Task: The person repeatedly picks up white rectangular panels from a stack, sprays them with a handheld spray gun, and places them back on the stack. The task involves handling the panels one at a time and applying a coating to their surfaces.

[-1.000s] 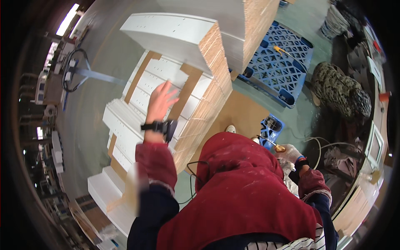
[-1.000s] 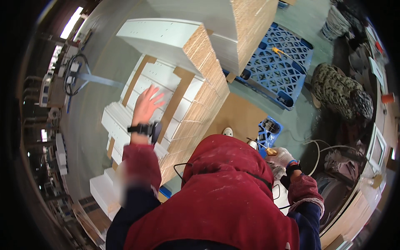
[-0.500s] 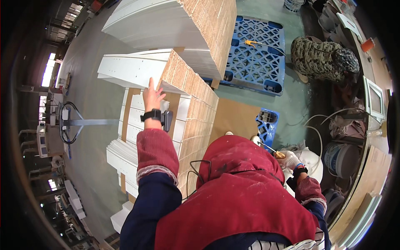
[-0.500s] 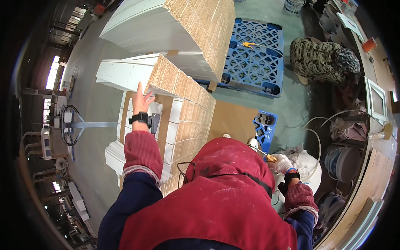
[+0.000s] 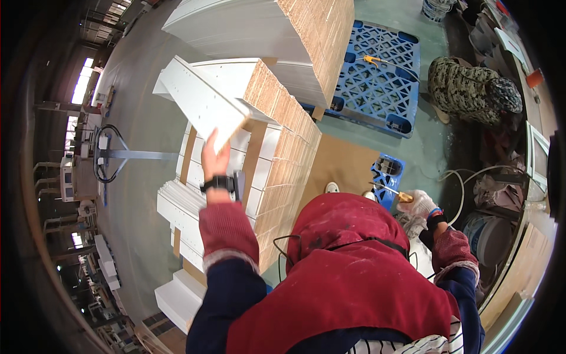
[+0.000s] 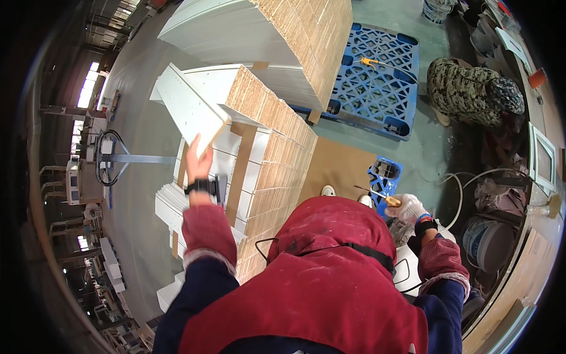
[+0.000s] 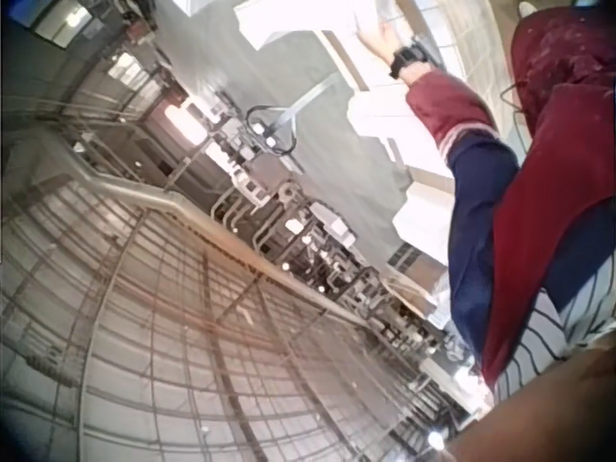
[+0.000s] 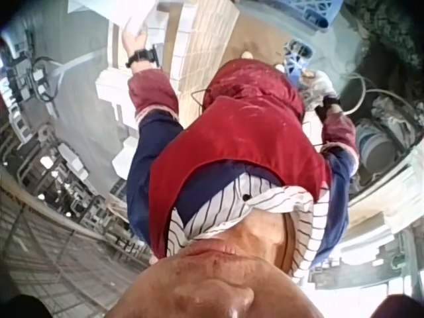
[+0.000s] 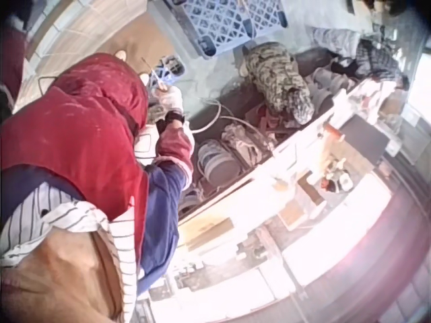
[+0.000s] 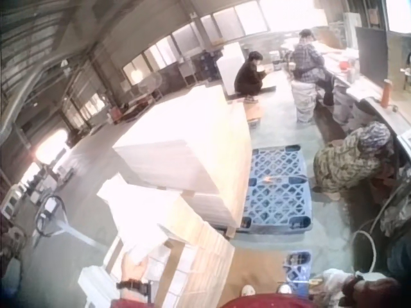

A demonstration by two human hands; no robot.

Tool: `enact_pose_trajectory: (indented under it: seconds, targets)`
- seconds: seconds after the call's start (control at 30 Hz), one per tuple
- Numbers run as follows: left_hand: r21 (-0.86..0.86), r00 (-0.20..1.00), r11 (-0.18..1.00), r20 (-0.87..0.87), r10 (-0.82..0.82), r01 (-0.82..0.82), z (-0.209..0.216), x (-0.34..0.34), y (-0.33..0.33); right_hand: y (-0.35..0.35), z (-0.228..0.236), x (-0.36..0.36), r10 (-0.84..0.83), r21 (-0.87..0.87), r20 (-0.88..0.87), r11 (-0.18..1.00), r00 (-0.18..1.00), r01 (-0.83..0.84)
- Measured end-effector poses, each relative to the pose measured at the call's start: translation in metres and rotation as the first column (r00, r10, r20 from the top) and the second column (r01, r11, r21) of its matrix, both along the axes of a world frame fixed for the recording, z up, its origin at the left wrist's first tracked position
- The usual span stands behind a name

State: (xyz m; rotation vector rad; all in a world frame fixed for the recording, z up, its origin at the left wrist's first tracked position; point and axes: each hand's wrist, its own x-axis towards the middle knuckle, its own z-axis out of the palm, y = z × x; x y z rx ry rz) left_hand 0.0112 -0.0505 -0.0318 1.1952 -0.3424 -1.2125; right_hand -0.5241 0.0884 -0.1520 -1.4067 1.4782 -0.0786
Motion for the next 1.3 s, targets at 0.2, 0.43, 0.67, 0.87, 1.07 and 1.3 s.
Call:
enact_pose_trajectory:
  seconds: [0.2,0.43,0.67,0.87,1.07,1.3]
  targets:
    - [0.233,0.951,0.968,0.308,0.018,-0.094,0.056,-0.073,0.202,-0.013,0.094,0.028,0.067,-0.036,0.111,0.997,0.992,-0.063]
    - [0.406,0.85,0.823,0.175,-0.497,0.398,0.122,-0.099,0.303,-0.016,0.22,0.064,0.61,-0.506,0.231,0.741,0.758,-0.442]
    - [0.576,0.66,0.606,0.147,-0.737,0.549,0.13,-0.12,0.28,-0.062,0.177,0.03,0.128,-0.485,-0.383,0.815,0.915,-0.317]
    - [0.592,0.41,0.334,0.007,-0.912,0.734,0.12,-0.126,0.24,-0.006,0.147,0.006,0.316,-0.413,-0.111,0.847,0.942,-0.333]
    - [0.61,0.418,0.226,-0.19,-0.888,0.759,0.108,-0.13,0.219,-0.005,0.143,-0.019,0.298,-0.465,0.039,0.85,0.954,-0.247]
    - [0.608,0.572,0.331,-0.255,-0.78,0.722,0.082,-0.133,0.212,0.021,0.099,-0.036,-0.028,-0.059,0.196,0.997,0.98,0.04]
